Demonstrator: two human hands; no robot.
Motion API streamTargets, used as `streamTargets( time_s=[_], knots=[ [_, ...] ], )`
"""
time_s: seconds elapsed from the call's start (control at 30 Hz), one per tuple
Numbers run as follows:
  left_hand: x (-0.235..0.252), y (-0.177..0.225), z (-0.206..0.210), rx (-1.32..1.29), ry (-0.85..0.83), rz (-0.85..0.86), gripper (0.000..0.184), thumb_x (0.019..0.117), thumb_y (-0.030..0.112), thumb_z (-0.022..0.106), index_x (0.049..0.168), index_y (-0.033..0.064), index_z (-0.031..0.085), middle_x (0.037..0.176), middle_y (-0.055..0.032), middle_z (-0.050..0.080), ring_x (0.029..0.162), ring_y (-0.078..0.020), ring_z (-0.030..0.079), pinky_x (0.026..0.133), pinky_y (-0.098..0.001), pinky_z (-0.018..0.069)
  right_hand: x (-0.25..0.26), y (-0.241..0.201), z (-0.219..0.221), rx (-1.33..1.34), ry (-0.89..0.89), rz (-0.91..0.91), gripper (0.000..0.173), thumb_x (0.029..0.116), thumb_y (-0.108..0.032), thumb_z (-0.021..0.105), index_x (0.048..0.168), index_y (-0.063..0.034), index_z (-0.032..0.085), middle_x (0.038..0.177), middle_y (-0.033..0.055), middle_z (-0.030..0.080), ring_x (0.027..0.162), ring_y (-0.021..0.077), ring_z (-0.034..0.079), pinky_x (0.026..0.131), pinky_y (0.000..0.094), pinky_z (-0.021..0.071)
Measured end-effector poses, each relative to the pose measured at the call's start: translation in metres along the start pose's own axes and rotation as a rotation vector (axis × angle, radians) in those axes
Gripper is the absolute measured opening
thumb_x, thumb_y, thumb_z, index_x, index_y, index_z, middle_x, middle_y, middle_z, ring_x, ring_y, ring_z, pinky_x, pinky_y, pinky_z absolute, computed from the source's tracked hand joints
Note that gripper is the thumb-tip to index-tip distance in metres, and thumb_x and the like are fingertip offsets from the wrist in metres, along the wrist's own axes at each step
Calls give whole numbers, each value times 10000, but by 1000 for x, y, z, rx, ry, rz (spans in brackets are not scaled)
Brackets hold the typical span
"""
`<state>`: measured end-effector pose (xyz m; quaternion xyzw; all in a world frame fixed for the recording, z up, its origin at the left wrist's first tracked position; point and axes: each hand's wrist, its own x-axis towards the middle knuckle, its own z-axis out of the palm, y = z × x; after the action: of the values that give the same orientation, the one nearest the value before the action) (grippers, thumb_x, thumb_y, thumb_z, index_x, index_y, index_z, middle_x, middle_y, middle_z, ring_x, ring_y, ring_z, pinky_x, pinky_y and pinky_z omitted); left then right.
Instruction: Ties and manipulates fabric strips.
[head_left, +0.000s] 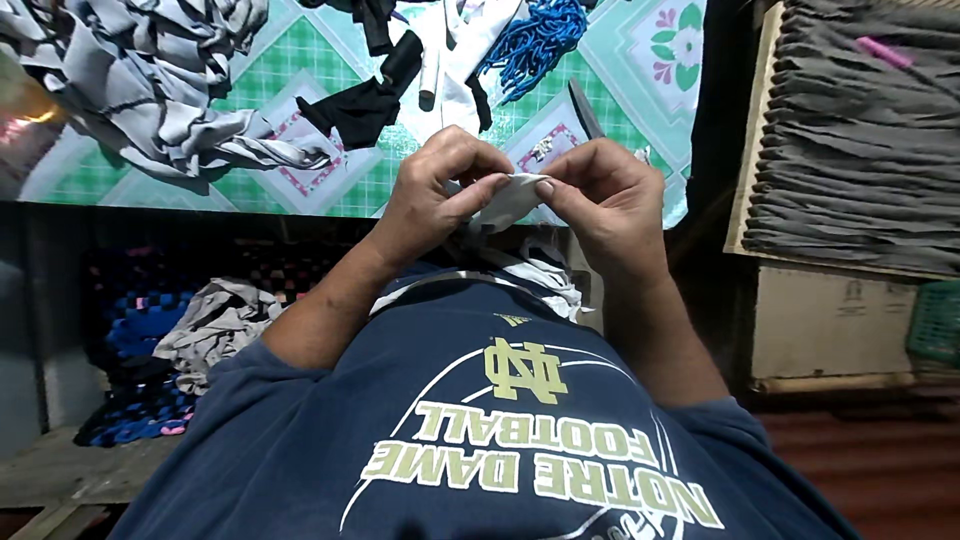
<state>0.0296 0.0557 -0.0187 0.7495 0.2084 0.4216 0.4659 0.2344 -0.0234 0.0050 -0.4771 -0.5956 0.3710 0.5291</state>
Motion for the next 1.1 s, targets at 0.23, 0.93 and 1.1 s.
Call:
streamTargets(
  time_s=[0.23,0.93,1.1],
  knots=[
    [4,17,1,-169,-58,-227,93,1020,49,575,1074,-12,619,946,-24,666,686,-32,626,606,-193,558,0,1,0,-26,13,13,62,934,-11,648,993,5,655,857,-8,669,704,-2,578,651,165,500],
    [4,13,1,-220,-63,-275,95,974,41,650,1055,1,681,903,8,711,768,-39,669,694,-211,577,-4,-1,1,-35,9,5,58,925,-7,648,978,16,655,849,-5,669,694,-11,571,634,157,492],
    [5,15,0,-223,-62,-231,77,977,15,618,1038,6,663,912,22,681,805,-8,639,738,-179,548,-3,2,-1,-65,-10,7,131,940,-38,648,1045,39,660,825,-8,643,670,-12,543,625,154,473]
  ],
)
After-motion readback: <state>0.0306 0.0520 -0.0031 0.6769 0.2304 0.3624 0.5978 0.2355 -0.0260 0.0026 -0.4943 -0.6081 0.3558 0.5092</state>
